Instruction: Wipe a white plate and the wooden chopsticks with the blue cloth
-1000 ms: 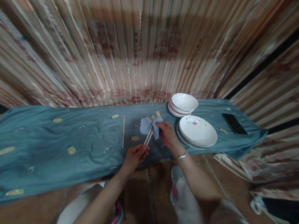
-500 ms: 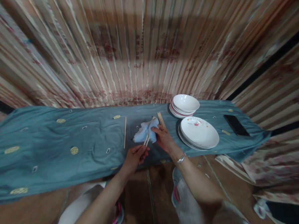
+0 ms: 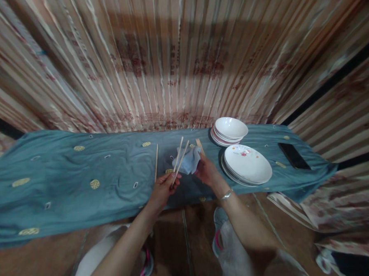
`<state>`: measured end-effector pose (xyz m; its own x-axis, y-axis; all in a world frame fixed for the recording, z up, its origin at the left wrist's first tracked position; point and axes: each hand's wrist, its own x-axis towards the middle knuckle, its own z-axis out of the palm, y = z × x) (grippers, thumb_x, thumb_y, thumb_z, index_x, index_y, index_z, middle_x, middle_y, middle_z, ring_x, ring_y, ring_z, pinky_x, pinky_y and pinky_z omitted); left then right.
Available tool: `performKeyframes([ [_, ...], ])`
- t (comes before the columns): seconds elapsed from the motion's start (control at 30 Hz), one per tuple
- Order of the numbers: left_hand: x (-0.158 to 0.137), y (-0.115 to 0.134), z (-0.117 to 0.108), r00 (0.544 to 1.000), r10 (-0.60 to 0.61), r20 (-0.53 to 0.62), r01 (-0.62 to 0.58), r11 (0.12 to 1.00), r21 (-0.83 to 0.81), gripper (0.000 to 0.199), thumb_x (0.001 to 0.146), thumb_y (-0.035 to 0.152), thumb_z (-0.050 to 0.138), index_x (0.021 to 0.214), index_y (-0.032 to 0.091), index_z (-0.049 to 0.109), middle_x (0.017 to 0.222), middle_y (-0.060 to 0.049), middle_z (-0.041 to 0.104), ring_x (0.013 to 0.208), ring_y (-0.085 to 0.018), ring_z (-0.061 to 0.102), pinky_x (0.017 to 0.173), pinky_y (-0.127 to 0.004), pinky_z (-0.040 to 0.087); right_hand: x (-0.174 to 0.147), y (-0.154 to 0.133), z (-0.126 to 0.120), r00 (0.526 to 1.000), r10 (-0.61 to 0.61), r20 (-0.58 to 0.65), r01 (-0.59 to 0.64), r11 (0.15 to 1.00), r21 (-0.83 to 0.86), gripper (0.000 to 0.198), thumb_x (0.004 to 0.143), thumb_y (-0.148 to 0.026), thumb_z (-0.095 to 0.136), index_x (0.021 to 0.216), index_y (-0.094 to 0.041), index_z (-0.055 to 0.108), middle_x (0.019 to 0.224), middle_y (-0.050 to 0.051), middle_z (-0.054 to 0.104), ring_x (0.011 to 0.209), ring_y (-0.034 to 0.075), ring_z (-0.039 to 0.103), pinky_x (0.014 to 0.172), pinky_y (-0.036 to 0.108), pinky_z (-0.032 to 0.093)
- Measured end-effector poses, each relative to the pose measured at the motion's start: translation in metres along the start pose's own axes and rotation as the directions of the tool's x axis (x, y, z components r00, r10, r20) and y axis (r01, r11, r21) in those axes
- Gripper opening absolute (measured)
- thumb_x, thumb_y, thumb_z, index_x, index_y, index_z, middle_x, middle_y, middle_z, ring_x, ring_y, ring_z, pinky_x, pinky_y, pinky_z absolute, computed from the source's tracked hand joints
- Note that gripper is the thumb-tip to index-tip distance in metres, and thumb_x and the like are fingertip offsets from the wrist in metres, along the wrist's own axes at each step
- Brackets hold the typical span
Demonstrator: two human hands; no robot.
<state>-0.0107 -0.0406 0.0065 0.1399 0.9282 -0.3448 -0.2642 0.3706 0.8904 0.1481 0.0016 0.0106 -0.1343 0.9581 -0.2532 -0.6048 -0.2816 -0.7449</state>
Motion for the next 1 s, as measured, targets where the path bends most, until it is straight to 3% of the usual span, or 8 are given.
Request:
performKeyframes([
  [0.1, 0.004, -0.002, 0.001, 1.000, 0.004, -0.010, -0.004, 1.000, -0.013, 0.042, 0.055, 0.051, 0.072, 0.071, 0.014, 0.064, 0.055, 0.003, 0.053, 0.048, -0.006, 0.042, 0.042, -0.016, 0.023, -0.006, 0.017, 0.011, 0.991, 0.039, 0.129, -0.025, 0.994, -0.111, 0.023, 0.062, -0.037, 0.073, 0.069, -0.019, 0.061, 0.067, -0.001, 0.066, 0.064, 0.014, 0.060, 0.055, 0.023, 0.044],
  [0.2, 0.006, -0.007, 0.003, 1.000, -0.004, -0.011, 0.004, 1.000, 0.001, 0.037, 0.056, 0.050, 0.070, 0.064, 0.015, 0.059, 0.053, 0.004, 0.052, 0.046, -0.006, 0.041, 0.042, -0.016, 0.024, -0.008, 0.031, 0.018, 0.995, 0.010, 0.102, 0.003, 0.992, -0.130, 0.021, 0.056, -0.029, 0.075, 0.065, -0.018, 0.060, 0.057, -0.005, 0.061, 0.050, 0.009, 0.052, 0.049, 0.021, 0.039],
  [0.33, 0.008, -0.012, 0.005, 0.999, 0.017, 0.033, -0.019, 0.999, 0.034, 0.037, 0.059, 0.051, 0.067, 0.060, 0.015, 0.056, 0.051, 0.004, 0.050, 0.044, -0.005, 0.038, 0.039, -0.017, 0.022, -0.007, 0.035, 0.018, 0.998, 0.004, 0.055, 0.004, 0.990, -0.139, 0.017, 0.058, -0.028, 0.072, 0.062, -0.018, 0.059, 0.050, -0.006, 0.057, 0.043, 0.008, 0.046, 0.045, 0.022, 0.035],
  [0.6, -0.003, -0.015, 0.007, 0.994, -0.046, 0.096, 0.038, 0.996, 0.084, 0.042, 0.060, 0.053, 0.068, 0.071, 0.013, 0.064, 0.054, 0.003, 0.050, 0.045, -0.005, 0.039, 0.039, -0.017, 0.020, 0.004, 0.014, 0.008, 0.993, -0.087, -0.078, 0.083, 0.995, -0.060, 0.017, 0.055, -0.026, 0.072, 0.059, -0.018, 0.057, 0.051, -0.007, 0.055, 0.047, 0.008, 0.046, 0.048, 0.021, 0.037],
  [1.0, -0.014, -0.020, 0.003, 0.985, -0.113, 0.133, 0.079, 0.969, 0.235, 0.046, 0.057, 0.059, 0.066, 0.067, 0.014, 0.063, 0.050, 0.003, 0.051, 0.045, -0.006, 0.038, 0.042, -0.018, 0.022, 0.018, -0.017, -0.018, 0.962, -0.215, -0.168, 0.227, 0.973, 0.053, 0.016, 0.061, -0.025, 0.072, 0.065, -0.020, 0.057, 0.060, -0.006, 0.061, 0.056, 0.010, 0.054, 0.059, 0.023, 0.047],
])
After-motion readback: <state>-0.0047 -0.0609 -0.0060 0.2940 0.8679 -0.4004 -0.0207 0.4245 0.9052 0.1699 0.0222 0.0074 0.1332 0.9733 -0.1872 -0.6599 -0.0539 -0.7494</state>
